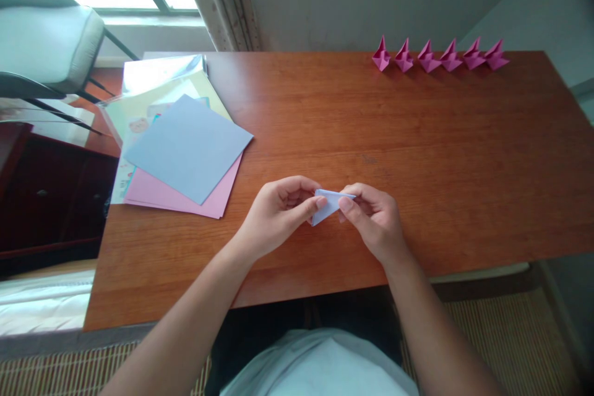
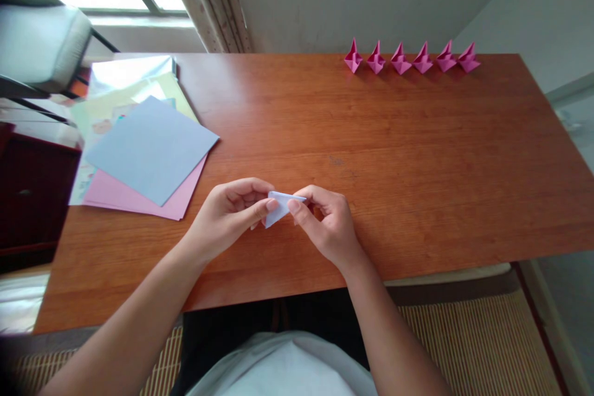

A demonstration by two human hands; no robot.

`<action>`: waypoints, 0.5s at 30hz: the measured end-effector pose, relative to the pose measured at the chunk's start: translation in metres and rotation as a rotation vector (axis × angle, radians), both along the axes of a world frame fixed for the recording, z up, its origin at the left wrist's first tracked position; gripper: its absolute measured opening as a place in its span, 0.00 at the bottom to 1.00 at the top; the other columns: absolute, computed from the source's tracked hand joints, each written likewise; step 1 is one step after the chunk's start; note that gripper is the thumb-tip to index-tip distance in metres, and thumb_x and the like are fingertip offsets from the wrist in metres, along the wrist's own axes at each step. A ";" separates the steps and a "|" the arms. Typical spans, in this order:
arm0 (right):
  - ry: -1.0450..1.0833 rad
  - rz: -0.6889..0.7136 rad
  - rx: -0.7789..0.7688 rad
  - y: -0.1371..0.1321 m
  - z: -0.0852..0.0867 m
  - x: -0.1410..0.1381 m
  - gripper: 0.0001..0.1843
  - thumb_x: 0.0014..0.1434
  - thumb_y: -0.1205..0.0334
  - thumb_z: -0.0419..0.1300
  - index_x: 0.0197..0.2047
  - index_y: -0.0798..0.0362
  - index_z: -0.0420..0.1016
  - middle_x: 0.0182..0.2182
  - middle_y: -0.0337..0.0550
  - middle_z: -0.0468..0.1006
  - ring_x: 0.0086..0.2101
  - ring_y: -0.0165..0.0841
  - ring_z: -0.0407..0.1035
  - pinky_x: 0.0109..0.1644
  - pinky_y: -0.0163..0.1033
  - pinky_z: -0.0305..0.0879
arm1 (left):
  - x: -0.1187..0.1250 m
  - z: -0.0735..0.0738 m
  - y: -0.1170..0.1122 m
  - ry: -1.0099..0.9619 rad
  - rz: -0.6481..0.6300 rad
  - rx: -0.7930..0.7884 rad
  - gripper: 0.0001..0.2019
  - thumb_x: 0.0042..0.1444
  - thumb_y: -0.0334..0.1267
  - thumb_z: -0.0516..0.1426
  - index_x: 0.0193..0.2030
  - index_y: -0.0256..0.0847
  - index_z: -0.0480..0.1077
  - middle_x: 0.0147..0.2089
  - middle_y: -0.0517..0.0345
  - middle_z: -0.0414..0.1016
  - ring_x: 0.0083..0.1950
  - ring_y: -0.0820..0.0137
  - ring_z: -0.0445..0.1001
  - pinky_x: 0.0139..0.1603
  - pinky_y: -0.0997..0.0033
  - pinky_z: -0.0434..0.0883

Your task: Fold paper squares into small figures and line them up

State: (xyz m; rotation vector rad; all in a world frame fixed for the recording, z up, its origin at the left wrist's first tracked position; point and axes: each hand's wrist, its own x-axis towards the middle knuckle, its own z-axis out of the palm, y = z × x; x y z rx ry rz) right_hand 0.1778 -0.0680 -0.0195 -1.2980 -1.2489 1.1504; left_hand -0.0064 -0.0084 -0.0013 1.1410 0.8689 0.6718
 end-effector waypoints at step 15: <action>0.033 0.042 -0.018 0.001 -0.002 -0.005 0.04 0.65 0.61 0.61 0.42 0.48 0.79 0.36 0.39 0.80 0.35 0.34 0.75 0.40 0.39 0.71 | 0.003 -0.003 -0.002 0.021 0.089 0.040 0.13 0.60 0.41 0.65 0.47 0.34 0.74 0.27 0.61 0.77 0.23 0.78 0.71 0.23 0.81 0.68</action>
